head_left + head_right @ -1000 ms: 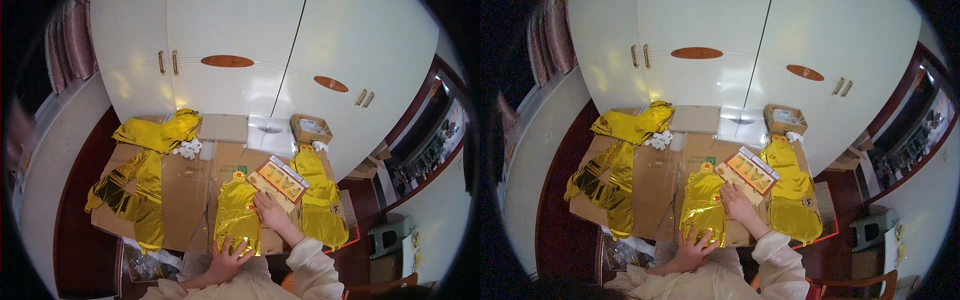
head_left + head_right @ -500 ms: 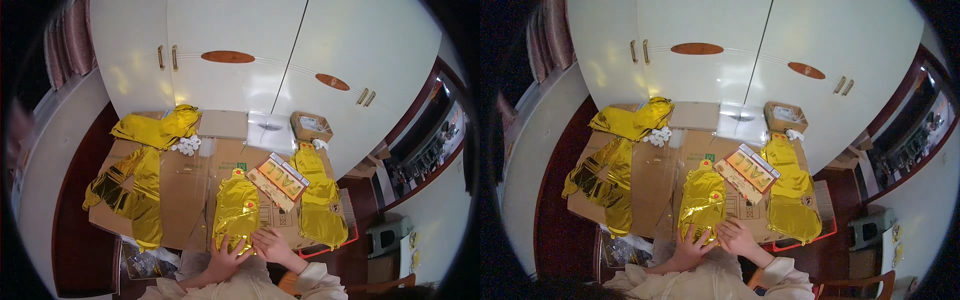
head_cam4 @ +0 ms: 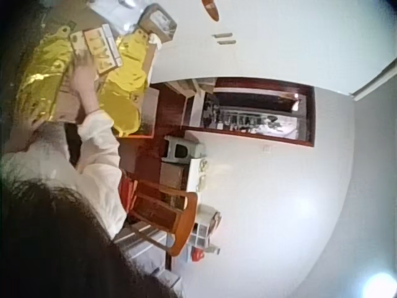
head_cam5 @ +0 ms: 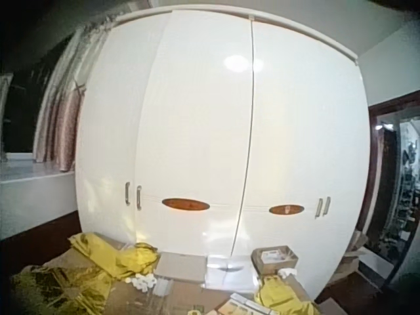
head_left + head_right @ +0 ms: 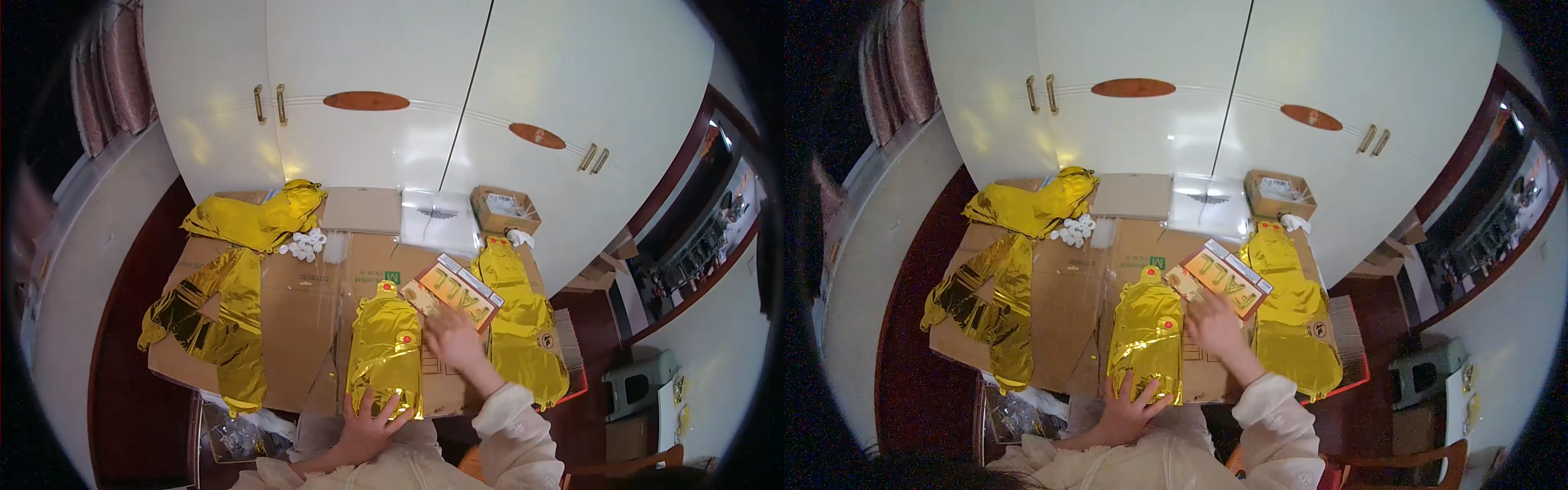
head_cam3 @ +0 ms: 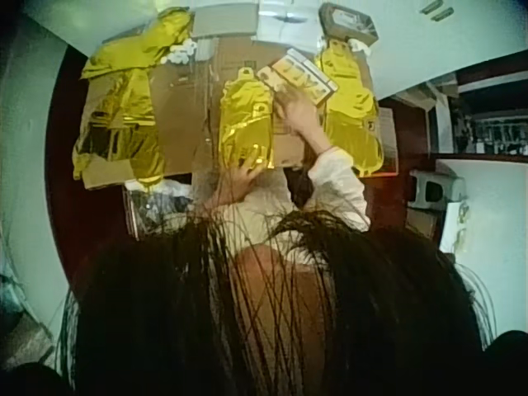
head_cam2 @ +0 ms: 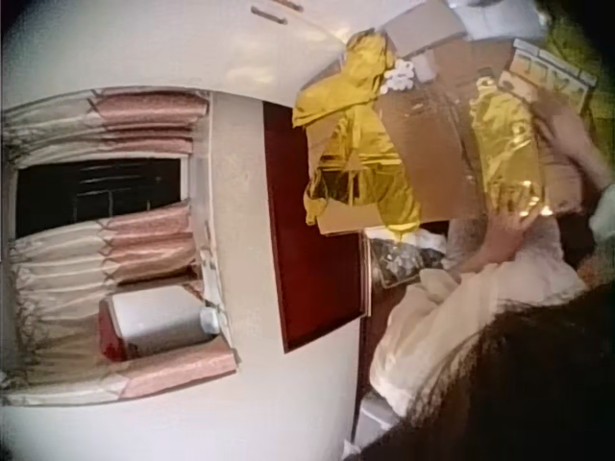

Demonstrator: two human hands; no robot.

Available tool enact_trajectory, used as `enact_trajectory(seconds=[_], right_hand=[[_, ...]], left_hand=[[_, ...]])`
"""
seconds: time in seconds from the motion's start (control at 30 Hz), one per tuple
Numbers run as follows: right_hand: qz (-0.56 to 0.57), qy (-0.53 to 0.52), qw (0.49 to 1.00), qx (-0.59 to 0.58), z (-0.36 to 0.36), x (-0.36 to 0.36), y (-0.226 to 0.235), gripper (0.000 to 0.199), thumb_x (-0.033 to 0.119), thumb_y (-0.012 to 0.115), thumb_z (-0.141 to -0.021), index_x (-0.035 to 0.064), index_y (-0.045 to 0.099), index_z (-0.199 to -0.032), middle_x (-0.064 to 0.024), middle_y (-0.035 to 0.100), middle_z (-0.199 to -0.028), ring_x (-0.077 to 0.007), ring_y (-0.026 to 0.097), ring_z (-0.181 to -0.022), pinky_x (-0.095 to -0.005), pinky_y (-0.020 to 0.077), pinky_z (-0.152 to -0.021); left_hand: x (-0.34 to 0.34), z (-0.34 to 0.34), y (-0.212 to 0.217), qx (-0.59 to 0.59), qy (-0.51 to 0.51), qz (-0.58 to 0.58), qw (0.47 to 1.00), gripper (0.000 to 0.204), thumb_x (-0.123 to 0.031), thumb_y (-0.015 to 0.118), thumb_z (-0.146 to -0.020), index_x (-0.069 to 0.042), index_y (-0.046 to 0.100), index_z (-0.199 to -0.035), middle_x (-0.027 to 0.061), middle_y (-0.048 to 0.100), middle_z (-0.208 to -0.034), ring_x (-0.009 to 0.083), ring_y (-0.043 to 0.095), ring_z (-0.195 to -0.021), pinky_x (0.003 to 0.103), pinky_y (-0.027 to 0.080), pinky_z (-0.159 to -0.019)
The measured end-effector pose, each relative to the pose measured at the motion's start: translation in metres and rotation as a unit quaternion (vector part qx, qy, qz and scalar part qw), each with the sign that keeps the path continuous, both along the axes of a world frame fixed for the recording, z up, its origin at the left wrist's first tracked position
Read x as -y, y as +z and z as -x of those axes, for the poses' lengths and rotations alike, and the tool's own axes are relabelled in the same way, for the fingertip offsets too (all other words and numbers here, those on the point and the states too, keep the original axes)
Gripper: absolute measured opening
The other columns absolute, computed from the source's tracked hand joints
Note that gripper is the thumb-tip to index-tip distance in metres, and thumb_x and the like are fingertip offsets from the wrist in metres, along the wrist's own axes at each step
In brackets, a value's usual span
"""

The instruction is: Folding gold-colored foil bags and preparing them for shipping in cardboard boxes.

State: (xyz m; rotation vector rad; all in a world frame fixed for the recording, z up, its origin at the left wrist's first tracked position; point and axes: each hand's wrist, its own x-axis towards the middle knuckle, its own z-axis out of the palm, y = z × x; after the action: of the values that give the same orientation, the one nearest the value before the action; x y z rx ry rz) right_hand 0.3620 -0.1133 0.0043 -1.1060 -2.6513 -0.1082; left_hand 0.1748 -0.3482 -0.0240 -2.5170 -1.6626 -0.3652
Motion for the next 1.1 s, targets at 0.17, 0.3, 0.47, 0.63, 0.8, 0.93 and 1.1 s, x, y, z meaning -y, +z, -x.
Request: enact_trajectory(seconds=[0.17, 0.3, 0.47, 0.63, 0.8, 0.93, 1.1], right_hand=[[0.115, -0.222, 0.966, 0.067, -0.031, -0.073, 0.028, 0.100, 0.060, 0.075, -0.069, 0.0134, 0.034, -0.147, -0.0203, 0.045, -0.142, -0.0397, 0.041, -0.133, -0.0577, 0.0302, -0.108], [0.225, -0.263, 0.931, 0.117, -0.039, -0.108, 0.038, 0.123, 0.068, 0.080, -0.058, 0.0141, 0.022, -0.153, -0.0215, 0.044, -0.142, -0.0399, 0.043, -0.131, -0.0623, 0.0302, -0.106], [0.248, -0.264, 0.924, 0.125, -0.035, -0.122, 0.031, 0.113, 0.055, 0.085, -0.059, 0.0148, 0.031, -0.149, -0.0180, 0.053, -0.136, -0.0347, 0.054, -0.122, -0.0633, 0.0297, -0.104], [0.217, -0.245, 0.944, -0.029, -0.056, -0.143, 0.040, 0.062, 0.039, 0.075, -0.078, 0.0060, 0.055, -0.126, -0.0182, 0.066, -0.110, -0.0335, 0.063, -0.106, -0.0487, 0.0442, -0.092], [0.109, -0.202, 0.956, -0.181, -0.078, -0.134, 0.108, 0.030, 0.023, 0.059, -0.091, 0.0040, 0.063, -0.114, -0.0207, 0.068, -0.103, -0.0386, 0.065, -0.093, -0.0431, 0.0499, -0.081], [0.175, -0.132, 0.903, -0.370, -0.097, -0.130, 0.123, 0.029, 0.017, 0.056, -0.095, 0.0026, 0.060, -0.120, -0.0168, 0.068, -0.097, -0.0289, 0.065, -0.089, -0.0381, 0.0500, -0.079], [0.225, -0.114, 0.894, -0.371, -0.128, -0.119, 0.079, 0.029, 0.016, 0.056, -0.097, -0.0011, 0.059, -0.120, -0.0129, 0.065, -0.090, -0.0169, 0.061, -0.083, -0.0310, 0.0490, -0.076]], left_hand=[[0.002, 0.000, 0.003, -0.002, 0.000, 0.016, 1.000, 0.078, -0.041, 0.078, -0.064, -0.039, 0.050, -0.137, 0.0007, 0.050, -0.138, 0.0431, 0.041, -0.127, 0.073, 0.028, -0.096], [0.004, 0.000, 0.001, 0.005, 0.001, 0.009, 1.000, 0.077, -0.044, 0.078, -0.065, -0.039, 0.050, -0.137, 0.0003, 0.052, -0.137, 0.0429, 0.041, -0.128, 0.073, 0.027, -0.096], [0.004, 0.001, 0.004, 0.003, 0.000, 0.014, 1.000, 0.077, -0.049, 0.076, -0.068, -0.039, 0.048, -0.138, 0.0002, 0.050, -0.139, 0.0429, 0.040, -0.128, 0.074, 0.026, -0.096], [0.004, 0.004, 0.003, 0.001, -0.013, 0.022, 1.000, 0.078, -0.055, 0.075, -0.069, -0.037, 0.047, -0.139, 0.0008, 0.047, -0.141, 0.0439, 0.040, -0.128, 0.075, 0.029, -0.094], [0.003, 0.005, 0.010, 0.012, -0.019, 0.035, 0.999, 0.075, -0.058, 0.072, -0.071, -0.035, 0.048, -0.139, 0.0034, 0.047, -0.141, 0.0453, 0.038, -0.129, 0.075, 0.032, -0.093], [0.003, 0.005, 0.005, 0.025, -0.018, 0.027, 0.999, 0.071, -0.058, 0.071, -0.074, -0.035, 0.049, -0.138, 0.0048, 0.047, -0.141, 0.0467, 0.036, -0.129, 0.076, 0.032, -0.093], [0.005, 0.004, 0.005, 0.055, -0.034, 0.006, 0.998, 0.069, -0.055, 0.069, -0.077, -0.029, 0.051, -0.138, 0.0070, 0.048, -0.140, 0.0420, 0.038, -0.130, 0.073, 0.031, -0.096]])
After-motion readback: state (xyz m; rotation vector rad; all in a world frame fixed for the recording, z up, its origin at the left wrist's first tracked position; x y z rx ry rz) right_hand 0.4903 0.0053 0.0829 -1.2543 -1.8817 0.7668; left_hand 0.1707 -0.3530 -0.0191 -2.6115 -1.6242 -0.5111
